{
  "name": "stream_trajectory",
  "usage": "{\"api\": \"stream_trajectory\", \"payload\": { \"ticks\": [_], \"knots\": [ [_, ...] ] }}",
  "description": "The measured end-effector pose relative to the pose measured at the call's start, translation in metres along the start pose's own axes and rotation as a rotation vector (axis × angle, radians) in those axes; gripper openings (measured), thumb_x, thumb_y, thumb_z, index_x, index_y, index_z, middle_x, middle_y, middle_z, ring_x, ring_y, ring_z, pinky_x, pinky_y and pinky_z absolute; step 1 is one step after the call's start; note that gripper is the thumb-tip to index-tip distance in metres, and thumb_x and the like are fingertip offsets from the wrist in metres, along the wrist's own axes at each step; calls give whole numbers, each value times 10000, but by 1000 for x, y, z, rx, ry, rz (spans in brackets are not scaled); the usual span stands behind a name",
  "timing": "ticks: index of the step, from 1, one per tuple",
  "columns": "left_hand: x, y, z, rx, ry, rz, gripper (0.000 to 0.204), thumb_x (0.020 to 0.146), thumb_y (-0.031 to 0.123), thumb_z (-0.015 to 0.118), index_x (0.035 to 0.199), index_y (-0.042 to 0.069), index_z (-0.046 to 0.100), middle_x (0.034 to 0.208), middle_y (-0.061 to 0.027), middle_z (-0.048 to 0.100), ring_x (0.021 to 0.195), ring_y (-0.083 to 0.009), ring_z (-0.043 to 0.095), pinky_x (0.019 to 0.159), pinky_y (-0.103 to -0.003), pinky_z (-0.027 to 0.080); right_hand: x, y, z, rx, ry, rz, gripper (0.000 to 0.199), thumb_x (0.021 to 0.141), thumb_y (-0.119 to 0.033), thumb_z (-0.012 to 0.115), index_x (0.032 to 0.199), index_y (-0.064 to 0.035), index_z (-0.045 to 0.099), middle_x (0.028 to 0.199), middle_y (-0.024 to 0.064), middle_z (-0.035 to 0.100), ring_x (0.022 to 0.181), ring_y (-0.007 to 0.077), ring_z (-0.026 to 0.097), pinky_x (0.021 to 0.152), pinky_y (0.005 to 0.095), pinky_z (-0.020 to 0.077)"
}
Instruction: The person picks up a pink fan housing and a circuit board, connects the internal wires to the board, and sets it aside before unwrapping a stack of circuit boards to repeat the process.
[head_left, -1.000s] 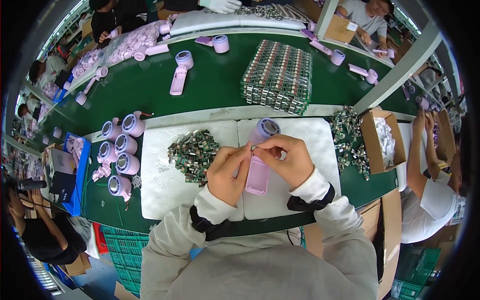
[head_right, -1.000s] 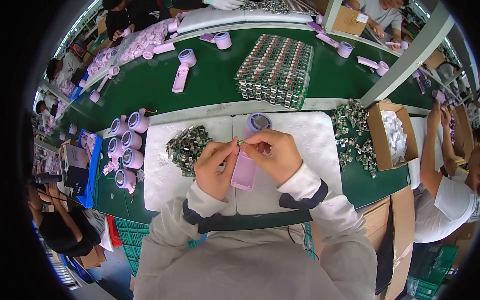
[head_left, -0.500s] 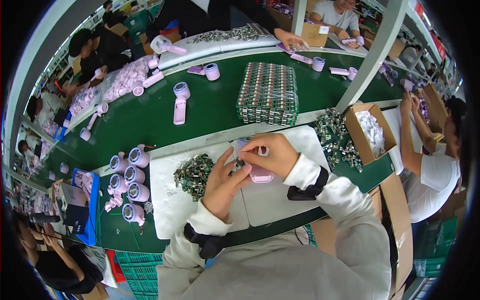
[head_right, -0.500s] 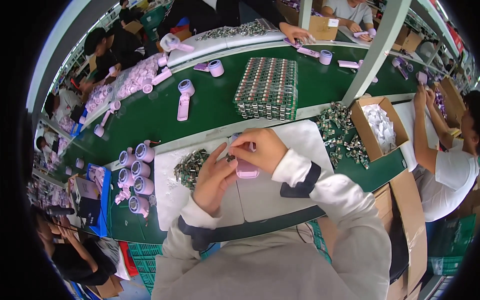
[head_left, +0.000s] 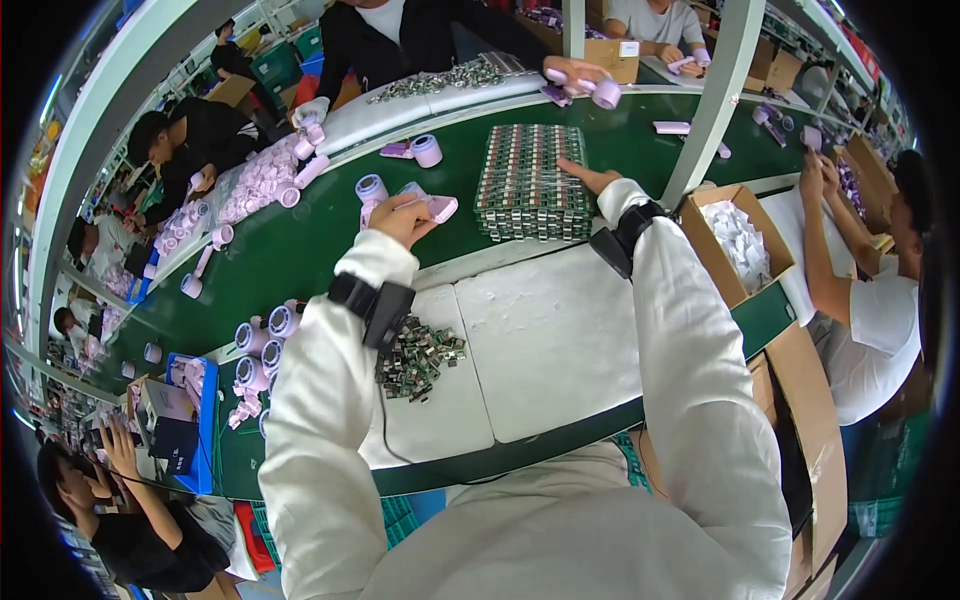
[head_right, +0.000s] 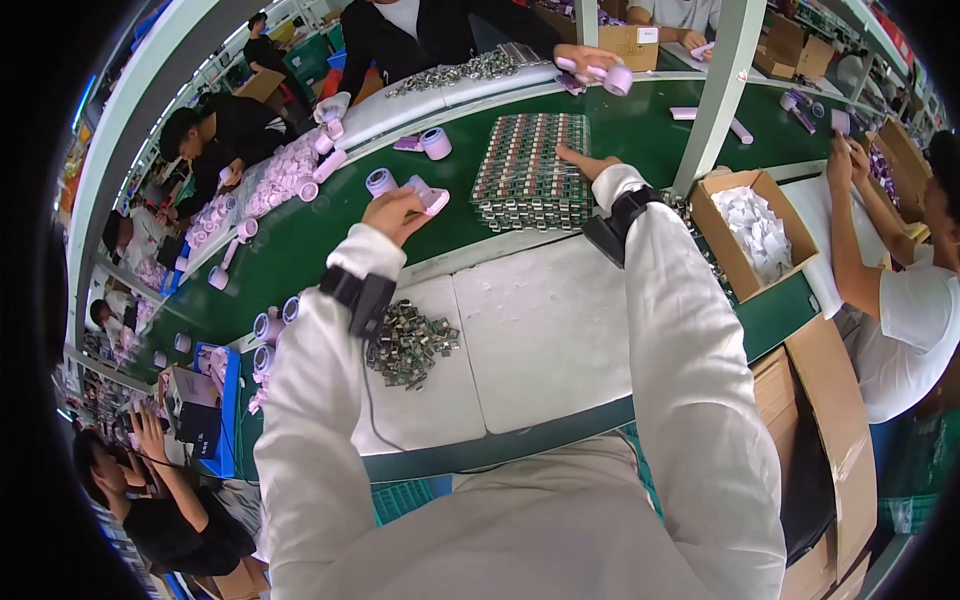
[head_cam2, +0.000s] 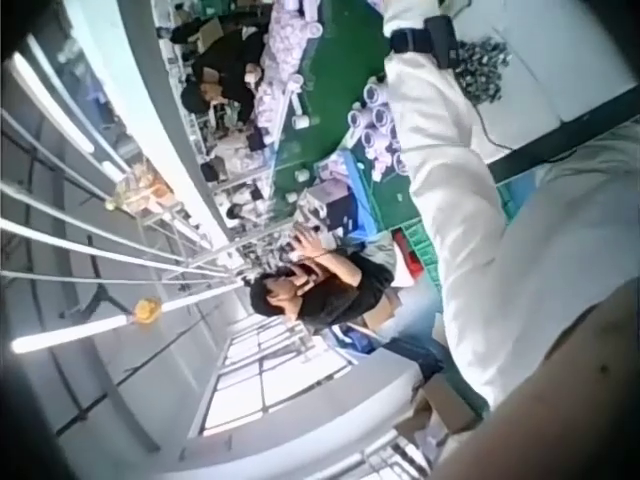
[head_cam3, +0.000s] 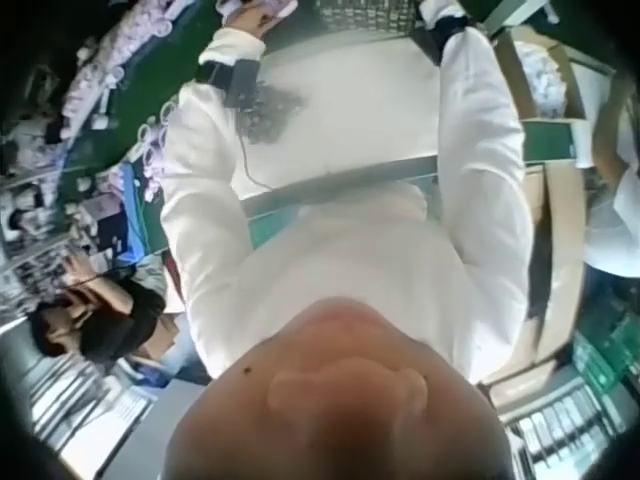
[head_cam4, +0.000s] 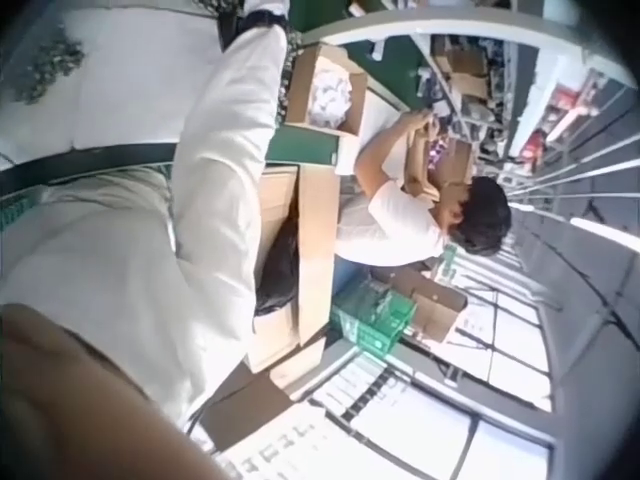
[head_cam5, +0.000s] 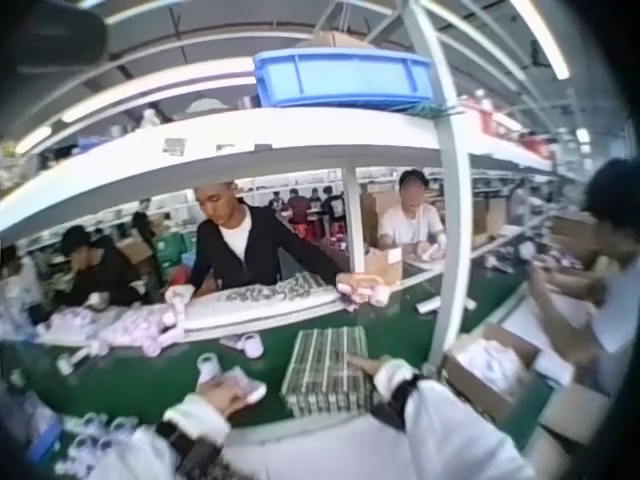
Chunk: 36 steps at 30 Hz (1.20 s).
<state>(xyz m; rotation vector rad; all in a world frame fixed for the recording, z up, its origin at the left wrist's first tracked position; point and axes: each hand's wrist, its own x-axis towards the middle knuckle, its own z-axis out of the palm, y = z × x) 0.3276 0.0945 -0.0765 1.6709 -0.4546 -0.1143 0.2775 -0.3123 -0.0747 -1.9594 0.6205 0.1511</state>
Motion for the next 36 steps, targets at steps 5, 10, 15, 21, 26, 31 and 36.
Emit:
{"api": "stream_trajectory", "payload": {
  "ticks": [5,10,15,21,26,31,36],
  "knots": [
    [31,-5,-6,262,258,-374,478,803,146,787,1234,29,617,1116,-207,678,927,-324,702,863,-370,564,-24,-18,18,-66,-68,33,1344,514,-912,707,1425,57,514,1383,278,574,1277,420,566,1077,454,440],
    [19,22,77,1455,513,316,451,841,259,780,1205,31,642,1063,-222,693,945,-365,691,867,-403,544,-27,7,-8,11,4,132,1268,534,-837,759,1389,69,523,1309,219,622,1181,350,617,1002,436,483],
    [56,27,132,450,100,-207,686,946,598,566,1226,-22,657,1031,-284,700,1084,-375,659,927,-428,504,-42,-8,-6,191,-122,140,1089,584,-689,859,1336,41,562,1230,149,669,1066,264,671,884,418,549],
    [90,-4,150,475,-15,-399,790,948,679,502,1209,-49,668,1115,-267,700,1090,-365,664,931,-403,497,-32,-13,-6,75,-67,209,1179,568,-672,856,1362,131,519,1310,225,625,1143,323,651,972,409,519],
    [71,3,147,303,-89,-384,763,931,661,564,1175,-52,683,1120,-244,707,1071,-349,669,921,-388,493,-58,-16,-9,337,-143,114,1107,616,-624,856,1356,124,512,1278,204,642,1086,298,672,937,386,535],
    [45,43,128,252,-82,-306,603,963,509,651,1228,-32,648,1043,-66,702,917,-152,641,815,-299,498,-95,-12,-10,495,-178,-5,959,734,-512,858,1382,92,489,1249,171,656,1051,251,683,910,341,548],
    [-40,132,124,-321,-60,-255,543,951,433,699,1250,-14,628,1089,-74,700,935,-168,655,850,-324,511,-196,-54,-30,543,-97,-275,927,768,-418,871,1407,99,443,1236,168,652,1049,230,683,891,327,561]
  ]
}}
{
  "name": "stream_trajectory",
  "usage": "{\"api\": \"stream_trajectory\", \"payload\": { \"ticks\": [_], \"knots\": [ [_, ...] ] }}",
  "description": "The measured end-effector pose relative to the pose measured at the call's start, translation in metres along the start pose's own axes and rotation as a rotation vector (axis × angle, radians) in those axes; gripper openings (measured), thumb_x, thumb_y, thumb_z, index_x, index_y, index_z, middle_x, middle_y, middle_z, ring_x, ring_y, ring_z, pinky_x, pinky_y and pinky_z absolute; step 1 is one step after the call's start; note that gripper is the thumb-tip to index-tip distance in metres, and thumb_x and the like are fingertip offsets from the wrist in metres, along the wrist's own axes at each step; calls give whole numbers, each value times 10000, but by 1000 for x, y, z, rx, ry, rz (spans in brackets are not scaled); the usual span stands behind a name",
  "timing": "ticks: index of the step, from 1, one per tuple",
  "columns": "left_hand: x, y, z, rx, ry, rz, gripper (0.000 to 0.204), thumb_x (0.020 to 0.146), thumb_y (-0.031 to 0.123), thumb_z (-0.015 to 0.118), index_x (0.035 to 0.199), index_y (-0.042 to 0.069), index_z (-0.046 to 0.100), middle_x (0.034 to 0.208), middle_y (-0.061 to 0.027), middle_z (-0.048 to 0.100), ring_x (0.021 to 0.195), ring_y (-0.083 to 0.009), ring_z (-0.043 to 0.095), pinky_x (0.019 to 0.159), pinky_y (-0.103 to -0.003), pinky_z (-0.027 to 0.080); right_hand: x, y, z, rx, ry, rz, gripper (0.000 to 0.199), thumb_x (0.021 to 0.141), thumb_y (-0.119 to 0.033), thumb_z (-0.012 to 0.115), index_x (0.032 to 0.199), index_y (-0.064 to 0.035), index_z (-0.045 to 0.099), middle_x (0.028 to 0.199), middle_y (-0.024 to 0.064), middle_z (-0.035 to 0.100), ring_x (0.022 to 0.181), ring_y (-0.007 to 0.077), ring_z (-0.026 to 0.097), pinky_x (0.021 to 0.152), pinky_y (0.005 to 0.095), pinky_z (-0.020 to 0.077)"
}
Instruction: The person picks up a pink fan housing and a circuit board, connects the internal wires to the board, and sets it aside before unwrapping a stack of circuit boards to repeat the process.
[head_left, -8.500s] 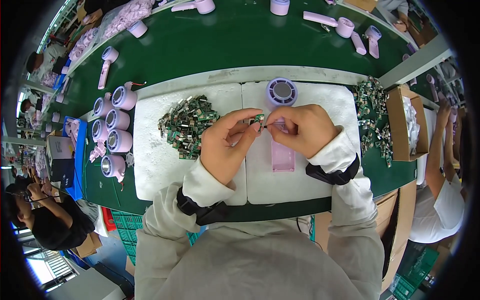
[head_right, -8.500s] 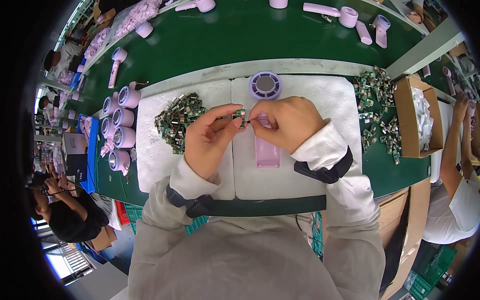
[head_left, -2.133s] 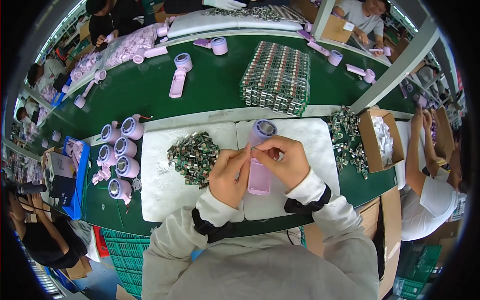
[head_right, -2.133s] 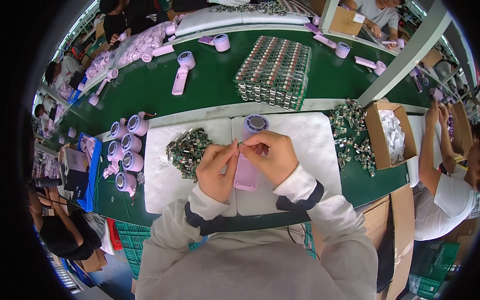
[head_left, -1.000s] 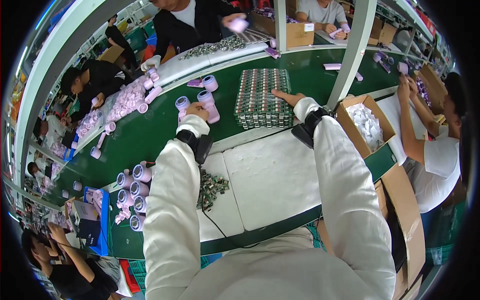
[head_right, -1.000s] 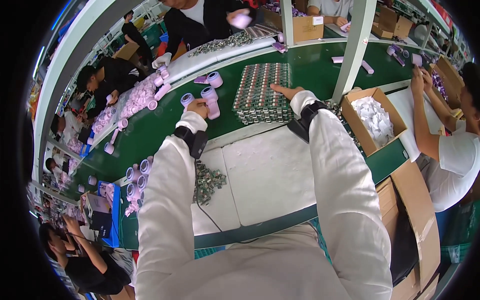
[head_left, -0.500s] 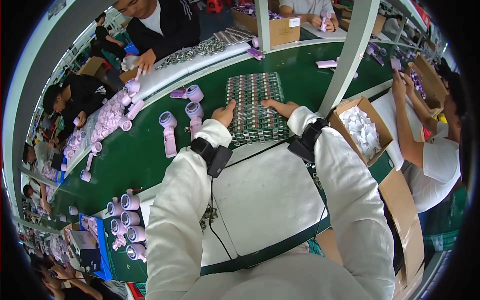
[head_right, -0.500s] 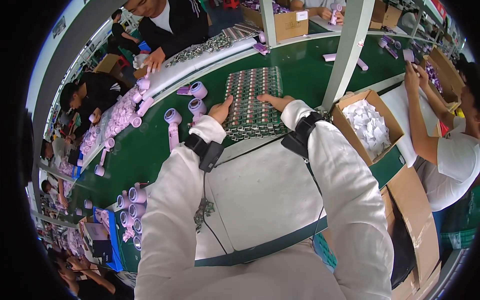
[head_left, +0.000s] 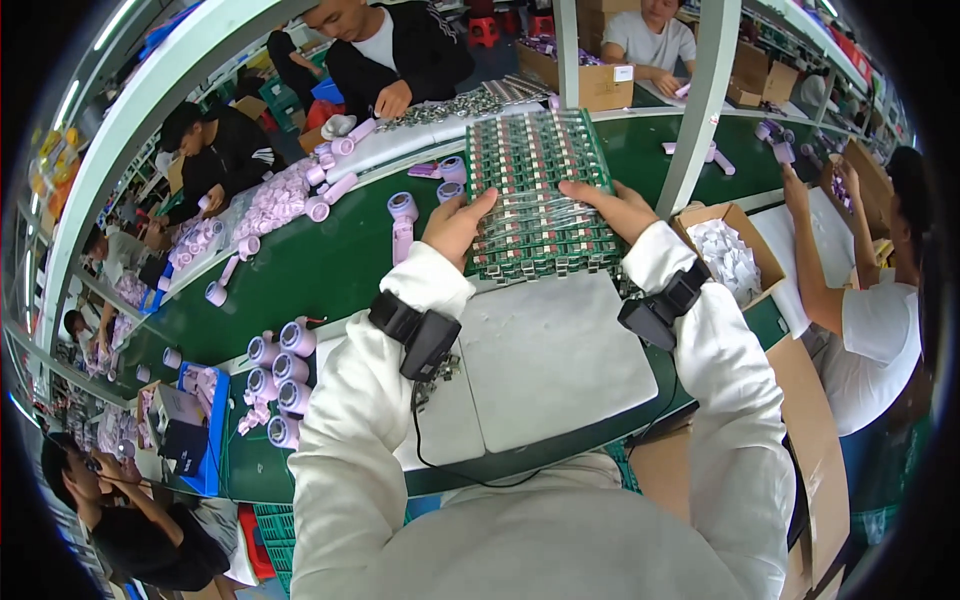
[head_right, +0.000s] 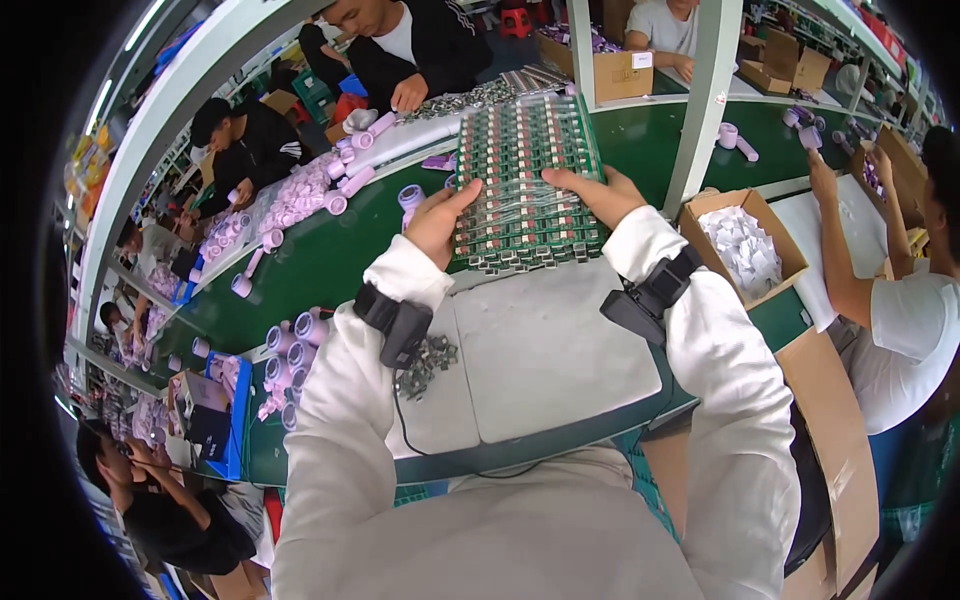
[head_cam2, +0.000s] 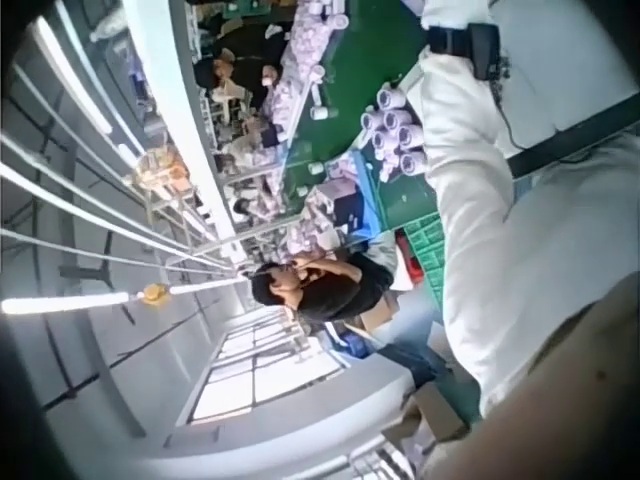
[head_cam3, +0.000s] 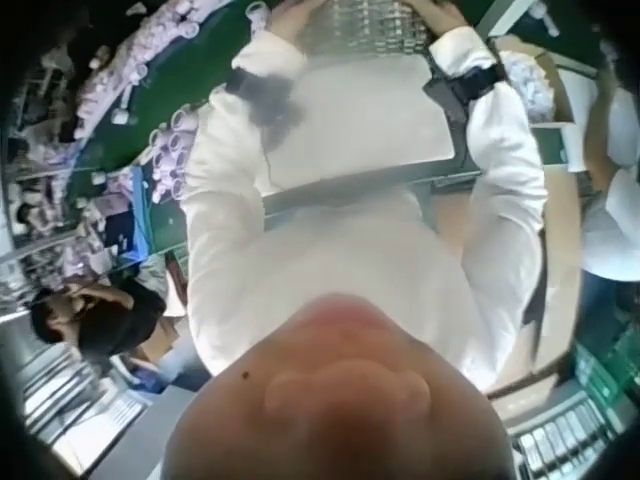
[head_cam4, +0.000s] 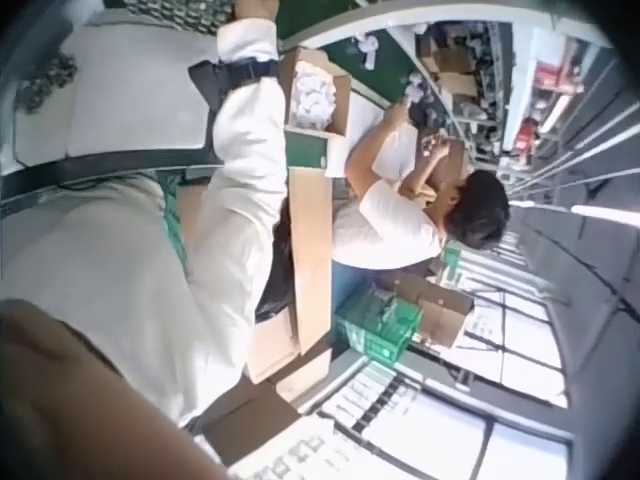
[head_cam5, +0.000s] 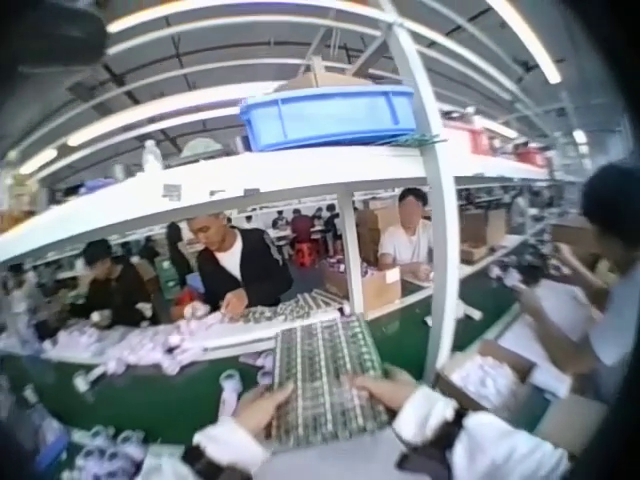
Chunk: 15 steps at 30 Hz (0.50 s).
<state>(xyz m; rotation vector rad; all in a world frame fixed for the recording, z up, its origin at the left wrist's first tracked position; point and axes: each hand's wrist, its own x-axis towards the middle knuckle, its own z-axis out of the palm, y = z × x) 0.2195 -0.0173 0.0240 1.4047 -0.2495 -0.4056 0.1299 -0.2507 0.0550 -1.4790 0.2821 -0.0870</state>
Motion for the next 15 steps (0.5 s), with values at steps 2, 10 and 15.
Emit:
{"api": "stream_trajectory", "payload": {
  "ticks": [2,10,15],
  "knots": [
    [-64,39,17,-65,-51,91,605,973,477,642,1326,-9,571,1178,-103,675,1025,-192,651,918,-371,511,-37,-20,6,-11,-28,-107,936,771,-399,875,1428,91,424,1235,167,652,1041,231,686,888,331,563],
    [-265,-7,14,-883,-77,137,832,973,654,441,1496,7,410,1467,-165,507,1311,-315,508,1099,-479,402,-220,-16,55,-671,-51,-1020,963,732,-333,901,1493,-5,411,1374,214,516,1253,319,546,1067,397,432],
    [-366,-85,32,-878,215,301,745,980,651,412,1552,176,361,1544,-97,437,1398,-334,431,1146,-556,363,-315,38,81,-806,-137,-1084,875,693,-347,893,1451,-147,506,1377,211,503,1199,408,526,1028,464,406]
  ]
}}
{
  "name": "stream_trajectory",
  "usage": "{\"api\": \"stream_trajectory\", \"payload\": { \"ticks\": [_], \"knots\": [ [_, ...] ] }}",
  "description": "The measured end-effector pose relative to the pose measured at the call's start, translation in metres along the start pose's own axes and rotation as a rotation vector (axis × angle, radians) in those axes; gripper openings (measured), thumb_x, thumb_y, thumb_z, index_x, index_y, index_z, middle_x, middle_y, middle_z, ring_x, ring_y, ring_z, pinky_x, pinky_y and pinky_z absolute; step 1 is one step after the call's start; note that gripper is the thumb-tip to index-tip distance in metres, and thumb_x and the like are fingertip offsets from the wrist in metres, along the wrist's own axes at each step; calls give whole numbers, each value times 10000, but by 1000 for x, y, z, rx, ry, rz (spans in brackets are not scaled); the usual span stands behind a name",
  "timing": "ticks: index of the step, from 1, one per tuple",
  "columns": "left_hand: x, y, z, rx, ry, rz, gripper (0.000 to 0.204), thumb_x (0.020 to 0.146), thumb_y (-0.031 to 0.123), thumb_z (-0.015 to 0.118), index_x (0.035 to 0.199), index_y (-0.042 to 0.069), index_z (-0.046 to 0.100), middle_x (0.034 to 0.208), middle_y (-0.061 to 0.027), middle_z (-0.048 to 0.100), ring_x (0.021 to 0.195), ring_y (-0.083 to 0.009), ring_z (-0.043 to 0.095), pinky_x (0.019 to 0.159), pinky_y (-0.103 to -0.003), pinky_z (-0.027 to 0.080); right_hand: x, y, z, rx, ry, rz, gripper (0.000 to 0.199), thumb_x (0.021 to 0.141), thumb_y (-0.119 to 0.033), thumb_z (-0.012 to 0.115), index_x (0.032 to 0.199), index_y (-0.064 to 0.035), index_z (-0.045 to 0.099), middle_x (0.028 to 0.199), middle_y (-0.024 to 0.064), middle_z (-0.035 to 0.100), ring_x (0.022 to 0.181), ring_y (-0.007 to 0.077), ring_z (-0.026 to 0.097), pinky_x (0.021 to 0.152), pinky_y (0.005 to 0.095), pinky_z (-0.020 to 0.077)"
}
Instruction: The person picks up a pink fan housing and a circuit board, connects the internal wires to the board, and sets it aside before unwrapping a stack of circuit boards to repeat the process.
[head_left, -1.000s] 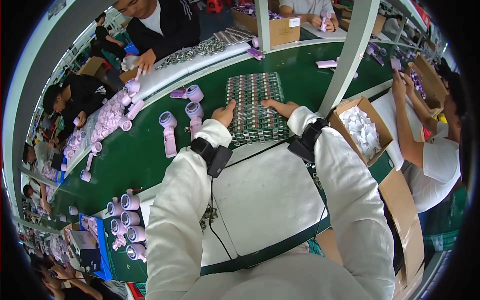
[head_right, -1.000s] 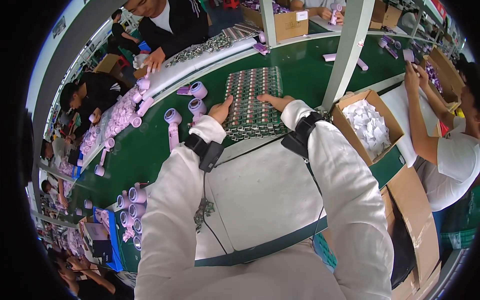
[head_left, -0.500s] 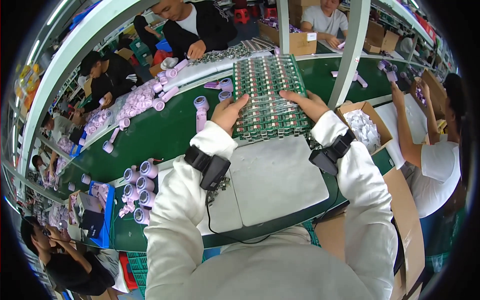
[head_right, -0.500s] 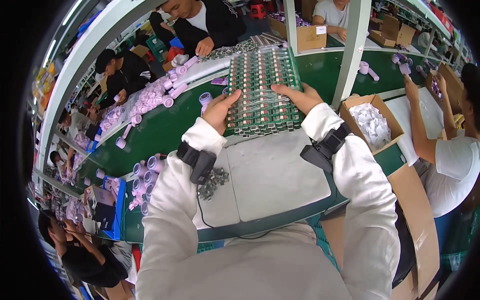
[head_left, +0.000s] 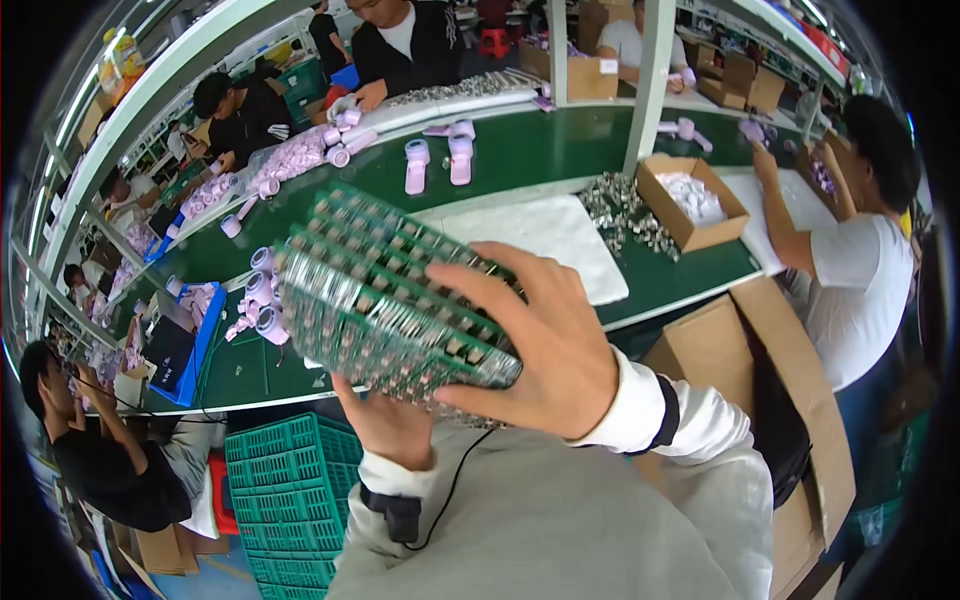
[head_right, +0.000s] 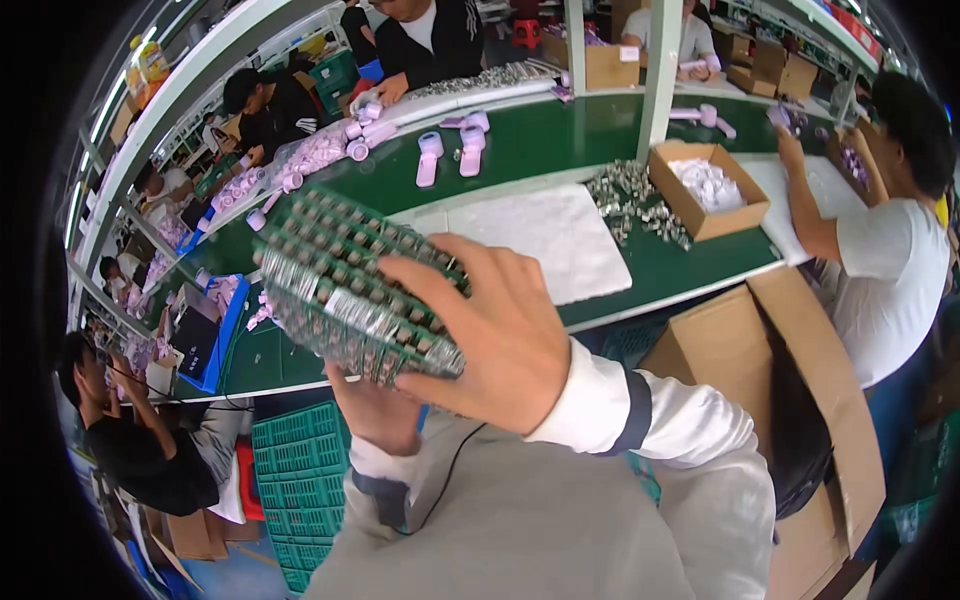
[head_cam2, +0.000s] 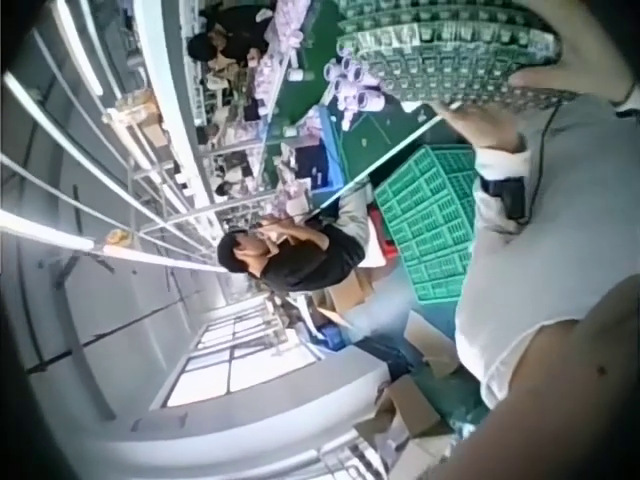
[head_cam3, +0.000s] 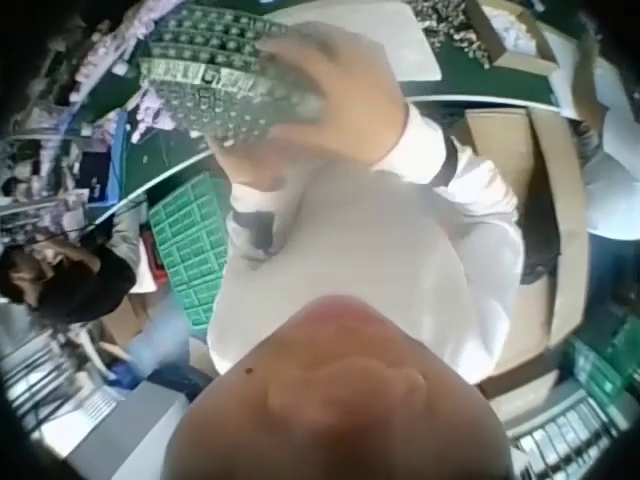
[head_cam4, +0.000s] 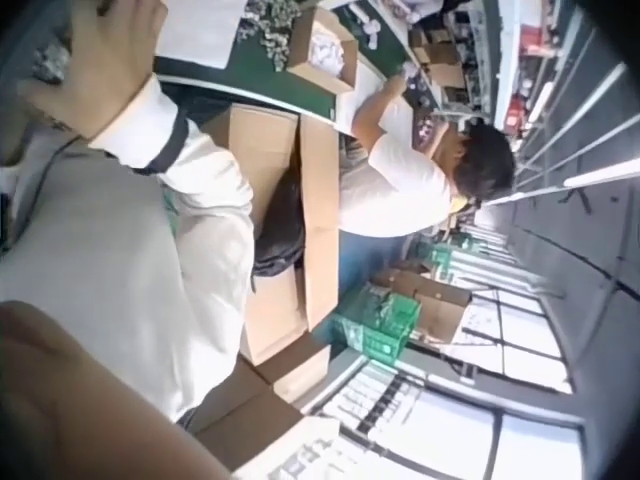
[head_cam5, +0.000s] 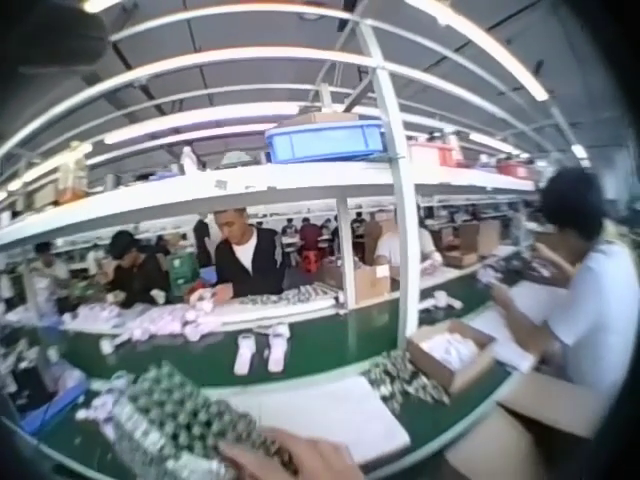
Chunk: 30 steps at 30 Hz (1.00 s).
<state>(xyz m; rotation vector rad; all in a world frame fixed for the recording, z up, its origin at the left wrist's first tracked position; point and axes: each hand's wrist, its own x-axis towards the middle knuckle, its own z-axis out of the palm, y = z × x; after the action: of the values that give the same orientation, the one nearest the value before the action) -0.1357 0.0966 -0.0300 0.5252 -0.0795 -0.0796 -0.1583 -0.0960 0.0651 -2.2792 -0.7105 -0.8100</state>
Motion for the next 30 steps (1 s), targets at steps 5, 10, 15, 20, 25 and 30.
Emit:
{"api": "stream_trajectory", "payload": {
  "ticks": [5,10,15,20,25,30],
  "knots": [
    [-62,-25,-46,-26,97,-11,779,985,696,358,1564,175,340,1591,-80,371,1446,-325,370,1173,-534,330,-41,-19,6,52,-111,-30,841,673,-351,895,1418,-174,548,1406,191,497,1189,391,532,1011,471,406],
    [-73,-47,-79,146,-102,-277,851,983,735,306,1594,143,274,1629,-61,314,1479,-319,321,1198,-516,291,-69,-1,-11,27,-199,78,833,640,-329,919,1383,-162,583,1427,188,482,1194,382,534,1005,465,416],
    [-73,-41,-105,122,-103,-571,851,1013,702,250,1591,78,262,1621,-111,328,1478,-323,331,1208,-503,282,-91,23,-18,59,-227,256,845,581,-287,953,1345,-151,617,1413,179,497,1193,363,540,986,456,434],
    [-59,81,-132,1072,-229,-884,383,1096,231,441,1235,-71,629,1143,-203,701,1048,-282,702,895,-379,580,-119,43,-23,51,-310,184,822,546,-246,958,1303,-153,649,1397,174,519,1164,343,543,959,451,440],
    [-35,113,-54,1384,-186,-207,220,1027,136,595,1064,-63,679,949,-165,734,859,-229,717,785,-341,579,-104,48,0,51,-420,76,786,508,-215,940,1246,-157,676,1391,165,534,1132,343,541,939,450,436],
    [24,63,1,1648,-888,333,376,781,205,812,1089,16,710,1211,-197,663,1129,-378,631,938,-448,514,-79,52,3,58,-503,133,764,496,-223,923,1217,-154,681,1382,159,550,1123,355,547,942,455,435]
  ]
}}
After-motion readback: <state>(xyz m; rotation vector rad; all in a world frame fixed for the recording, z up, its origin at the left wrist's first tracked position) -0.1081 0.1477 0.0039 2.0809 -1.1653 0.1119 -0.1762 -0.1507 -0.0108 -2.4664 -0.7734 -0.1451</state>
